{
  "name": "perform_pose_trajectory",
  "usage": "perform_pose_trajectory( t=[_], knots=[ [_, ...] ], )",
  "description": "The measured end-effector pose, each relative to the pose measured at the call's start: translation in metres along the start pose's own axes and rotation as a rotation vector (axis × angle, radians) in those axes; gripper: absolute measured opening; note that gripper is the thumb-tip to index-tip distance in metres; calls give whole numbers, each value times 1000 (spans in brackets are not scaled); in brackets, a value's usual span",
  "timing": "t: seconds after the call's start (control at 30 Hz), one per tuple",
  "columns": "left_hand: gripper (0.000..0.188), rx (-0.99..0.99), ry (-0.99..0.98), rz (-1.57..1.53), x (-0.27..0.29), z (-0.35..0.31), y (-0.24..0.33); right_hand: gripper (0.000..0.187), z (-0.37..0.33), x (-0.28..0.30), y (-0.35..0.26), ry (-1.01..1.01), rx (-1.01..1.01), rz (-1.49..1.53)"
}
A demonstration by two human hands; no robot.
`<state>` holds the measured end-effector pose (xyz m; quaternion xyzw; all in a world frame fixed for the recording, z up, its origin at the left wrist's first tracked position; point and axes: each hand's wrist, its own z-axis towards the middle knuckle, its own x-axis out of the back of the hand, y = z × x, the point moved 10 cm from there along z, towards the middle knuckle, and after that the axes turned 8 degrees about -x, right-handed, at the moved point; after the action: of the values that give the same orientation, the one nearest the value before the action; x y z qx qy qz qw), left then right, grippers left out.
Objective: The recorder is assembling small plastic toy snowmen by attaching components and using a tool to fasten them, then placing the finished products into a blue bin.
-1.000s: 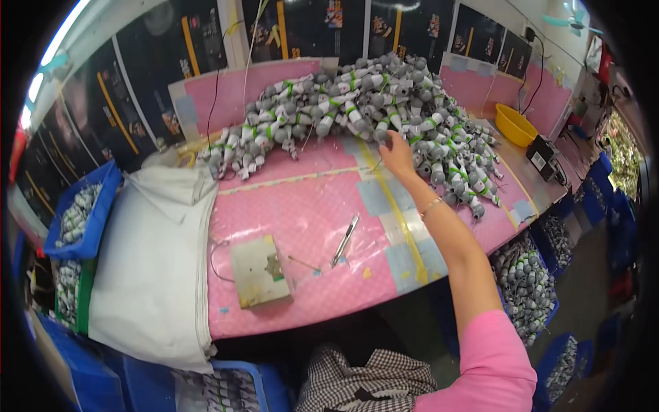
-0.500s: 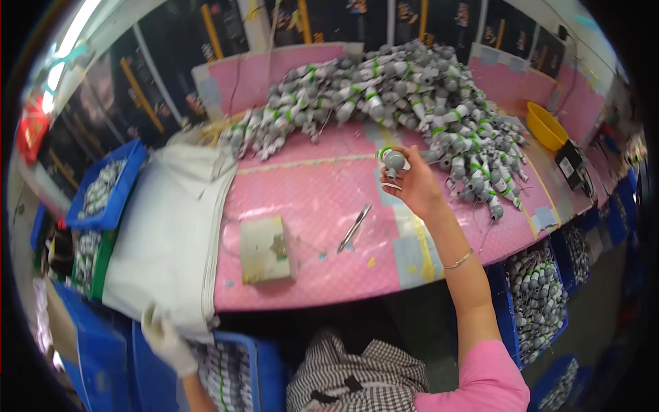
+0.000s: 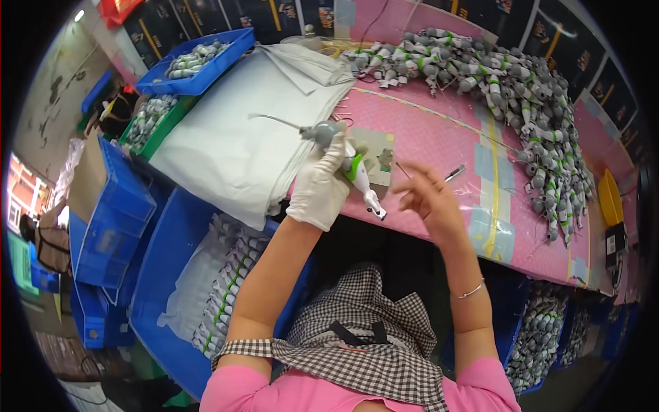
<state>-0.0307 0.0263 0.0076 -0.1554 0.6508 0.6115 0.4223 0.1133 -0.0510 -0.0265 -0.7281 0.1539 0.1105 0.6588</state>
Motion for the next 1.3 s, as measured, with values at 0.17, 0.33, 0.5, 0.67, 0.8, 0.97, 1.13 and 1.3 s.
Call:
perform_pose_trajectory(
  t=[0.17, 0.33, 0.5, 0.67, 0.8, 0.97, 1.13, 1.3],
  knots=[
    [42, -7, 19, -188, 40, 0, -2, 52, -5, -71, 62, -344, -155, 501],
    [45, 37, -56, -277, 33, -12, -8, 53, -7, -107, 73, -514, -166, 878],
    [54, 101, -93, -301, 26, -20, -17, 46, -8, -89, 55, -425, 136, 701],
    [50, 258, -14, -371, 29, -27, -26, 43, -18, -78, 29, -246, 384, -263],
    [51, 288, 20, -291, 49, -35, -36, 29, -11, -53, 27, -225, 186, -454],
    [60, 462, -27, -181, 43, -67, -65, 36, 24, -8, 18, 95, -96, -173],
    [67, 658, -45, -186, 35, -93, -96, 39, 42, 14, 19, 98, -121, 6],
    [57, 696, -49, -236, 32, -100, -98, 31, 40, 25, 14, 136, -90, -98]
  ],
)
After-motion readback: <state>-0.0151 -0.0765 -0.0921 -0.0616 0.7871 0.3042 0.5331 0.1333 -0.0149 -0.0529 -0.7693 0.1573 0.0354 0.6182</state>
